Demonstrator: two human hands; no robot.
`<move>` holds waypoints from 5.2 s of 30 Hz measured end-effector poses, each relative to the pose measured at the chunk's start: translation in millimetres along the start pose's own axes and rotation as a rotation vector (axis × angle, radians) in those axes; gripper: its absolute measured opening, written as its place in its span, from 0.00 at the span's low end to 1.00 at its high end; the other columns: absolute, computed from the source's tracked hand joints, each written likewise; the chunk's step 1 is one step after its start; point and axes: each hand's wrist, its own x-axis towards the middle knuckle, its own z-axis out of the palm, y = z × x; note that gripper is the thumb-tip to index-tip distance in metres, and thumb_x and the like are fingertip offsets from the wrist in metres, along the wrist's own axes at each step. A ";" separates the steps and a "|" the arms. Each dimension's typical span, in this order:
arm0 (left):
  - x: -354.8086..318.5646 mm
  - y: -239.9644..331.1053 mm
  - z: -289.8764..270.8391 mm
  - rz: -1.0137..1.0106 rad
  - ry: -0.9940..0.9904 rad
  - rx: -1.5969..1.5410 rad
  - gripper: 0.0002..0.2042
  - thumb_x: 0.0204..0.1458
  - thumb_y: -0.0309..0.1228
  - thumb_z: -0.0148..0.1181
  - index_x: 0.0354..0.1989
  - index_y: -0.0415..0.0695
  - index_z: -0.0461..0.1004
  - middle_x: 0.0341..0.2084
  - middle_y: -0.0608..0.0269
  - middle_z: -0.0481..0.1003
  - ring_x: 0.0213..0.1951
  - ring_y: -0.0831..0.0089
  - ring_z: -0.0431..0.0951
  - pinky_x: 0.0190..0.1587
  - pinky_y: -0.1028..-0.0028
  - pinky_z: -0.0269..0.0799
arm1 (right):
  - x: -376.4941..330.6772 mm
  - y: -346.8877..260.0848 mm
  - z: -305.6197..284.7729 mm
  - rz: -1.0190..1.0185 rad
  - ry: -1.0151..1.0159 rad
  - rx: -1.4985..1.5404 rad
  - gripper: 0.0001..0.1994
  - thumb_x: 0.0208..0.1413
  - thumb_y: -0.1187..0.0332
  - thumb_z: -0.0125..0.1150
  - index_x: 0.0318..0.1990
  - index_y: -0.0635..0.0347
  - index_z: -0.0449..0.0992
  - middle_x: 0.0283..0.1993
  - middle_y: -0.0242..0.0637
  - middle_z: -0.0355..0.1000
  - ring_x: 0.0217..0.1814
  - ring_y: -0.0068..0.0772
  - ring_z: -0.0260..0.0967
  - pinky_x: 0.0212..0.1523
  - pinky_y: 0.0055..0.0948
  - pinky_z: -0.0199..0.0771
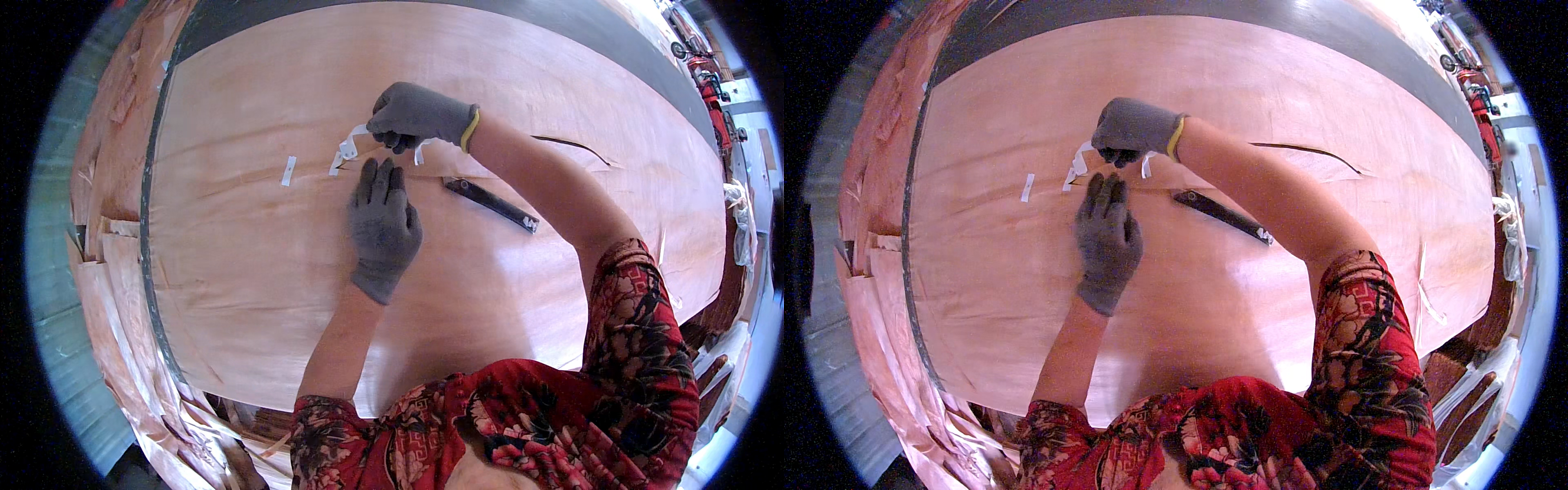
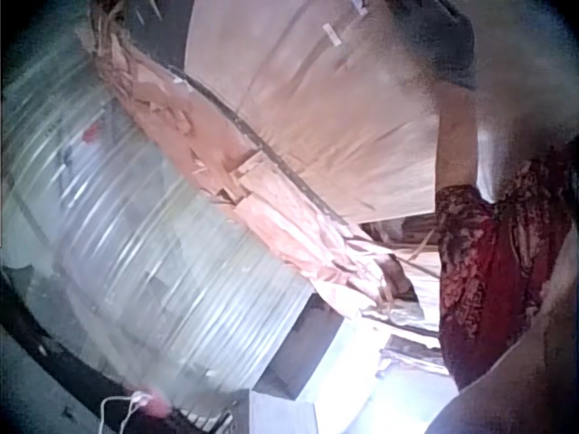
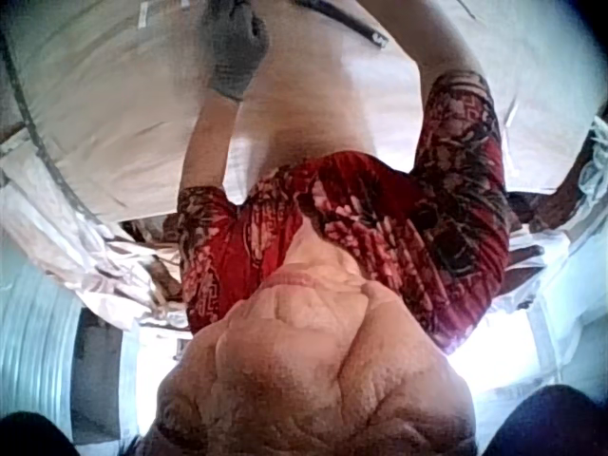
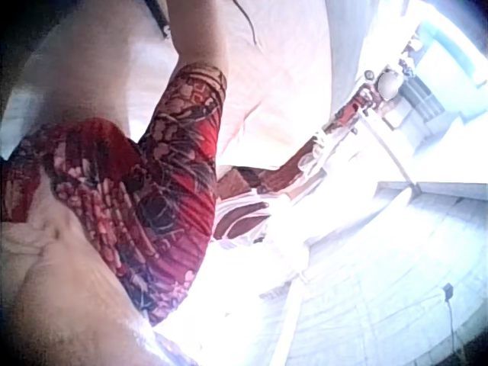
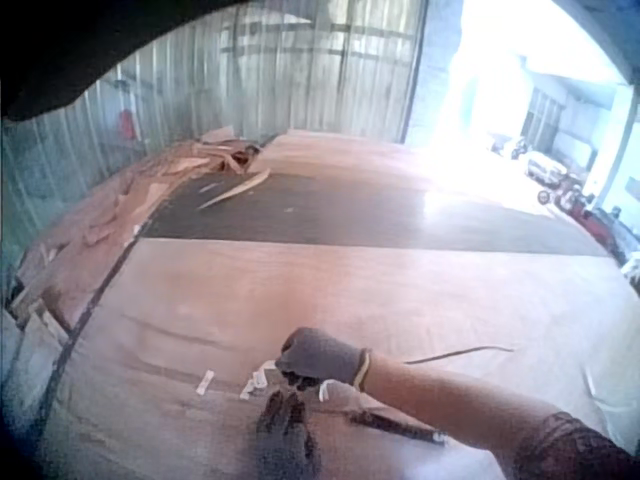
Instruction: The person uses a utility knife and a metal ruler to cut a large sheet of wood veneer on a workbench. They measure and mark the veneer, then cut along the lines to separate a section. Finally, they lift the cut piece and place it on a stack of other veneer sheets.
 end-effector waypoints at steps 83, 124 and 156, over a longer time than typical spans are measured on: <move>24.2 -77.3 -1.6 -0.106 -0.031 0.312 0.19 0.51 0.41 0.51 0.49 0.47 0.73 0.57 0.58 0.65 0.59 0.52 0.59 0.62 0.54 0.48 | -65.4 9.2 82.1 0.441 0.139 0.209 0.12 0.53 0.67 0.54 0.26 0.69 0.75 0.20 0.39 0.73 0.19 0.25 0.71 0.21 0.24 0.72; 29.5 81.6 106.7 0.798 -0.330 0.210 0.24 0.46 0.25 0.49 0.56 0.43 0.67 0.39 0.54 0.70 0.58 0.53 0.61 0.58 0.50 0.55 | -399.0 155.0 38.8 -0.004 1.309 0.744 0.19 0.60 0.59 0.51 0.52 0.63 0.70 0.49 0.37 0.72 0.55 0.28 0.66 0.58 0.28 0.60; 41.6 196.7 26.8 -0.504 -0.512 -1.183 0.13 0.56 0.31 0.54 0.36 0.30 0.74 0.11 0.68 0.65 0.15 0.81 0.64 0.22 0.79 0.63 | -322.6 85.2 61.1 -0.095 0.690 0.789 0.14 0.59 0.67 0.51 0.48 0.64 0.73 0.35 0.31 0.73 0.37 0.20 0.68 0.41 0.22 0.69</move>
